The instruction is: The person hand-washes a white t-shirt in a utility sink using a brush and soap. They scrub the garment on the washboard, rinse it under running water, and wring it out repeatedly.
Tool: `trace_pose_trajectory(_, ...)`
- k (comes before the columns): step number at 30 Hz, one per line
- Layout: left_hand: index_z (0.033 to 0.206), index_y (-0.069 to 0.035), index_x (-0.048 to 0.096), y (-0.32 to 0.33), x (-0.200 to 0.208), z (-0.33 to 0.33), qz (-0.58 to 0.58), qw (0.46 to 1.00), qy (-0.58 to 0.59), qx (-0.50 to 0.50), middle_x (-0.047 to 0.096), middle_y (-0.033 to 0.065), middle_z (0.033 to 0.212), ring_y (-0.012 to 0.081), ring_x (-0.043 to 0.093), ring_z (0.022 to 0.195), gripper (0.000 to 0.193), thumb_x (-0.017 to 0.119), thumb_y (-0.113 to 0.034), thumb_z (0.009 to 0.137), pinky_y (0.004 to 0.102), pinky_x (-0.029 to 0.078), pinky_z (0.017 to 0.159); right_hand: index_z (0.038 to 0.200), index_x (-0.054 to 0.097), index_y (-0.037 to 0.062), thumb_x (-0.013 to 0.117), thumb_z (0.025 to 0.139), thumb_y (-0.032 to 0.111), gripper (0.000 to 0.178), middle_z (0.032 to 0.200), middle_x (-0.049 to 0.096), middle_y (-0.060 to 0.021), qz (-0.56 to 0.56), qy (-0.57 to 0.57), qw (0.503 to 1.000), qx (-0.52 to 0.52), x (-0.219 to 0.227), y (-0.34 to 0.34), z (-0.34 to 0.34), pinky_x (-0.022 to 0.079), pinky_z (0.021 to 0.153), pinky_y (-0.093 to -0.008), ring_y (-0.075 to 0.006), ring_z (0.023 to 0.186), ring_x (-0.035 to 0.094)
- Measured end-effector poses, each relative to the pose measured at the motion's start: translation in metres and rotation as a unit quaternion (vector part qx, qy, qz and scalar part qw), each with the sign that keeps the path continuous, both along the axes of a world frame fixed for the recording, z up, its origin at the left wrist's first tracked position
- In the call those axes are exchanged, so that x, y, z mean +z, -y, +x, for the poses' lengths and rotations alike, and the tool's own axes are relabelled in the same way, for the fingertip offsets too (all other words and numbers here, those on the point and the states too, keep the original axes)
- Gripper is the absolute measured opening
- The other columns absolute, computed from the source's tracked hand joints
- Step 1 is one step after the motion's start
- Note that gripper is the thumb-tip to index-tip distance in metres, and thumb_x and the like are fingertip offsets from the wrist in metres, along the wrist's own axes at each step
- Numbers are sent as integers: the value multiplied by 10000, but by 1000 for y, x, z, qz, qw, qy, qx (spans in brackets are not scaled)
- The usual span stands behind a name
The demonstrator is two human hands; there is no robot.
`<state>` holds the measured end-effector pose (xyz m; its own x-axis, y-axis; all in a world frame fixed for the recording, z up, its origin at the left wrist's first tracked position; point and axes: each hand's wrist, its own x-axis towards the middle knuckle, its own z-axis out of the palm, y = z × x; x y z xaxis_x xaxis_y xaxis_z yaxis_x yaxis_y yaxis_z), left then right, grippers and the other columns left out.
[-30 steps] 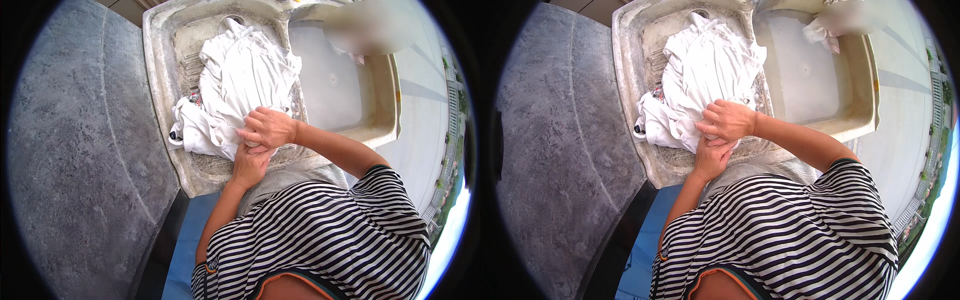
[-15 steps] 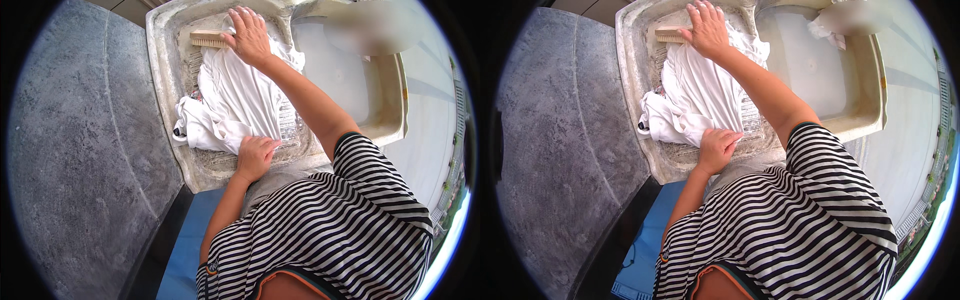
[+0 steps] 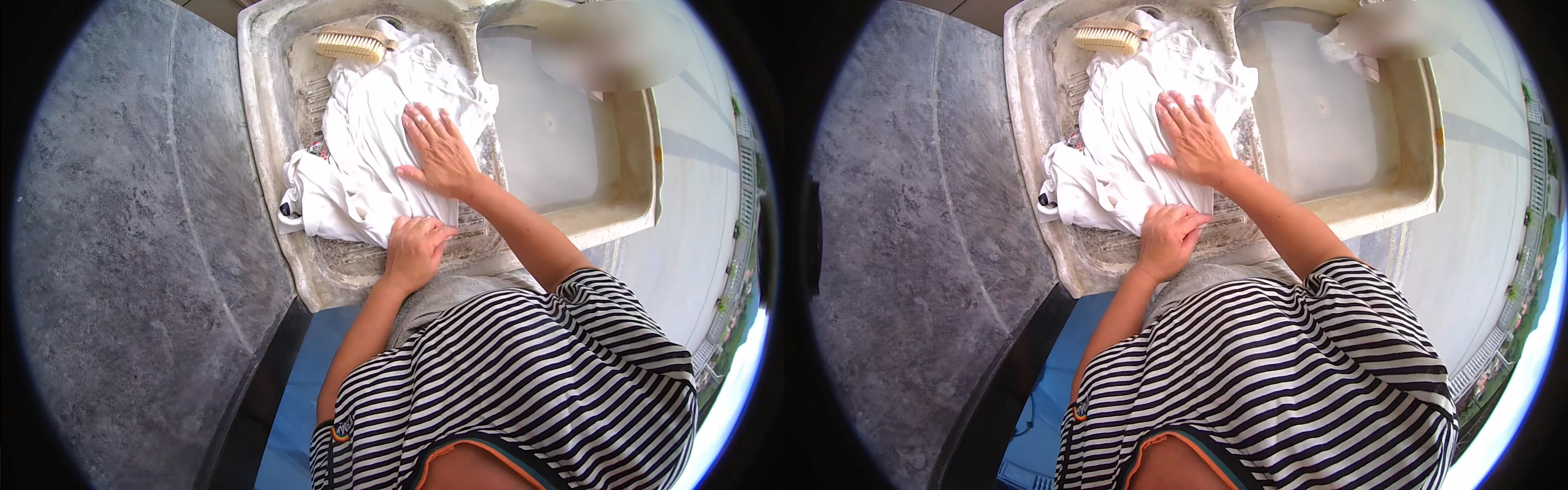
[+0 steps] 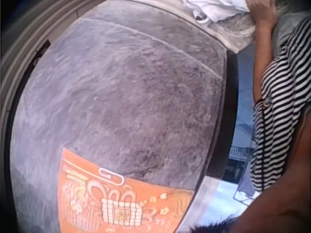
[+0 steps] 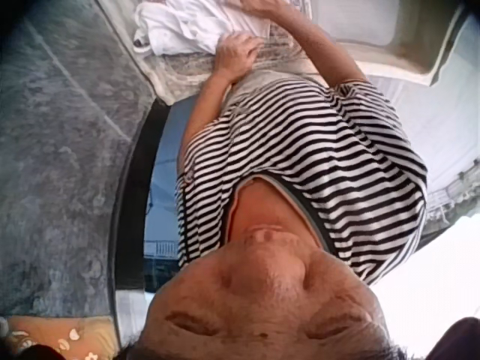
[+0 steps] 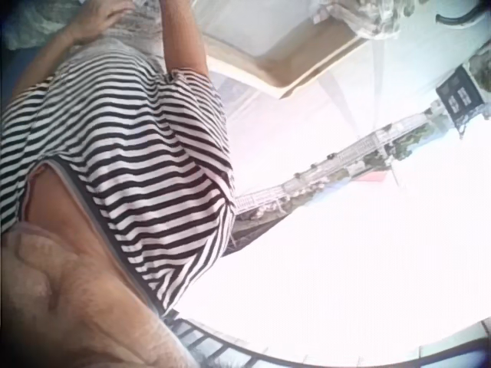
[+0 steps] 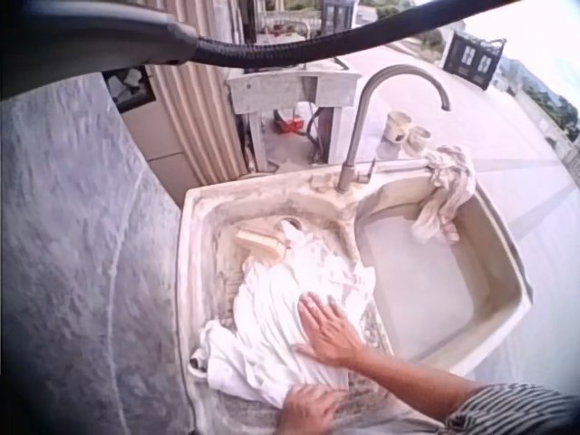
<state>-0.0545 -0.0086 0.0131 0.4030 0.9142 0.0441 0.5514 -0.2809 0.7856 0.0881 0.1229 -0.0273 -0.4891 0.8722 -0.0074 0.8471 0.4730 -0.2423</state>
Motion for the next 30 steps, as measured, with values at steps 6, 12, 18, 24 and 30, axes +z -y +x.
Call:
trace_pose_trajectory(6, 1016, -190, 751, 4, -3, 0, 10, 1000, 0, 6, 674, -17, 930, 210, 632, 890, 235, 706, -108, 800, 381, 428, 852, 1416, 506, 25, 599, 951, 541, 701, 1440, 512, -140, 165, -91, 970, -152, -34, -124, -7, 260, 1167, -530, -334, 1408, 386)
trace_pose_trajectory(12, 1039, -186, 730, 6, -6, 2, 17, 1000, 4, 22, 666, -15, 934, 212, 634, 896, 257, 703, -99, 799, 389, 433, 860, 1238, 607, 3, 624, 907, 563, 650, 1105, 689, -255, 26, -99, 989, -106, -7, -236, -87, 519, 890, -525, -429, 1061, 648)
trace_pose_trajectory(18, 1082, -135, 696, 9, -1, 2, 90, 990, -59, 87, 647, 25, 977, 226, 618, 941, 305, 748, -155, 782, 401, 429, 888, 1203, 519, 117, 807, 726, 335, 597, 959, 720, -137, -44, -32, 998, 40, 2, -195, -113, 551, 789, -445, -346, 906, 704)
trace_pose_trajectory(24, 1061, -110, 719, 6, 12, -29, 121, 978, -156, 68, 650, 25, 905, 238, 608, 926, 290, 762, -191, 786, 414, 432, 914, 1288, 555, 132, 796, 784, 317, 589, 927, 633, -151, 71, -173, 978, 96, 39, -122, -59, 510, 749, -426, -316, 855, 643)
trace_pose_trajectory(30, 993, -117, 764, 20, -15, 17, 92, 995, 19, -22, 663, 30, 858, 220, 618, 826, 193, 741, -192, 816, 366, 472, 782, 1363, 552, 275, 717, 759, 634, 722, 904, 564, -57, 73, -118, 957, 254, 31, 16, -13, 488, 765, -383, -239, 839, 603)
